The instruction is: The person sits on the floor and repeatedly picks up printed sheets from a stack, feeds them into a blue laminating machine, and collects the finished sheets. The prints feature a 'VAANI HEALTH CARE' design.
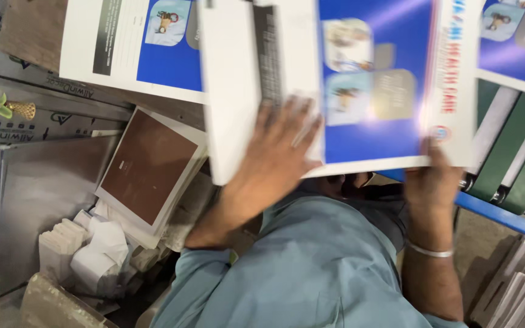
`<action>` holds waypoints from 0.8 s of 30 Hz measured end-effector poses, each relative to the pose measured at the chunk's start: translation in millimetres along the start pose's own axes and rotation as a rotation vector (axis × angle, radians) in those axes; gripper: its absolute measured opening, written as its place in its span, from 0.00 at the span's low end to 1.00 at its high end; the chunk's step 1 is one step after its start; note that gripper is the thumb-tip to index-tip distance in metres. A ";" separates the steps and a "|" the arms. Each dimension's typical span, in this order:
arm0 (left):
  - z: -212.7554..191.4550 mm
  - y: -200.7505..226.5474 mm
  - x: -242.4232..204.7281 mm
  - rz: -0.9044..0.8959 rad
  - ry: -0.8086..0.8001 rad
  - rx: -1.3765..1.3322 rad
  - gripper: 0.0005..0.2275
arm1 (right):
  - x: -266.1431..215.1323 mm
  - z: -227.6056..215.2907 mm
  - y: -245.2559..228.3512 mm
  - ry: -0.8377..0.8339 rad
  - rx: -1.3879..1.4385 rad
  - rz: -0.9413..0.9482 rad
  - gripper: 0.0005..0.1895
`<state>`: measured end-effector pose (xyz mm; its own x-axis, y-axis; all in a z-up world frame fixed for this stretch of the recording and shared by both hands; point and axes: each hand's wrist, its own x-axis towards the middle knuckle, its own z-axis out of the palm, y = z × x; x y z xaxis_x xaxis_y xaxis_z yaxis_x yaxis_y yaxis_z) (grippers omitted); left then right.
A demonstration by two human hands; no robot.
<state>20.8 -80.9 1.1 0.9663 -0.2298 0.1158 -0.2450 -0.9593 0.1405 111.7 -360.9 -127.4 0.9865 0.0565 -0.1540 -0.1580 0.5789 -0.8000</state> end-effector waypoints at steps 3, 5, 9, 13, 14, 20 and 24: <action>-9.8 -35.7 -9.5 -0.079 0.177 0.056 0.35 | 12.1 -51.2 -15.1 0.188 0.003 -0.098 0.23; -12.6 -58.7 -10.4 -0.132 0.244 0.102 0.35 | 16.4 -89.9 -18.2 0.196 -0.057 -0.227 0.22; -11.4 -88.6 -8.6 -0.178 0.210 0.079 0.33 | 22.1 -168.1 -21.8 0.353 -0.045 -0.360 0.19; -6.9 -95.7 -10.0 -0.104 0.342 0.138 0.26 | 25.5 -215.3 -22.5 0.526 0.056 -0.341 0.16; -5.0 -97.2 -7.7 -0.098 0.382 0.157 0.23 | 27.8 -218.2 -19.9 0.489 -0.002 -0.360 0.17; -2.0 -101.1 -7.8 -0.089 0.447 0.148 0.17 | -2.7 -207.3 -4.9 0.370 -0.201 -0.408 0.20; -5.1 -102.5 -6.0 -0.092 0.459 0.156 0.16 | -36.2 -193.4 6.2 0.472 -0.205 -0.353 0.22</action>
<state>39.7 19.7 -9.0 0.8402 -0.0807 0.5362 -0.1120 -0.9934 0.0260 66.5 -516.6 -238.9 0.8622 -0.5028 -0.0620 0.1228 0.3261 -0.9373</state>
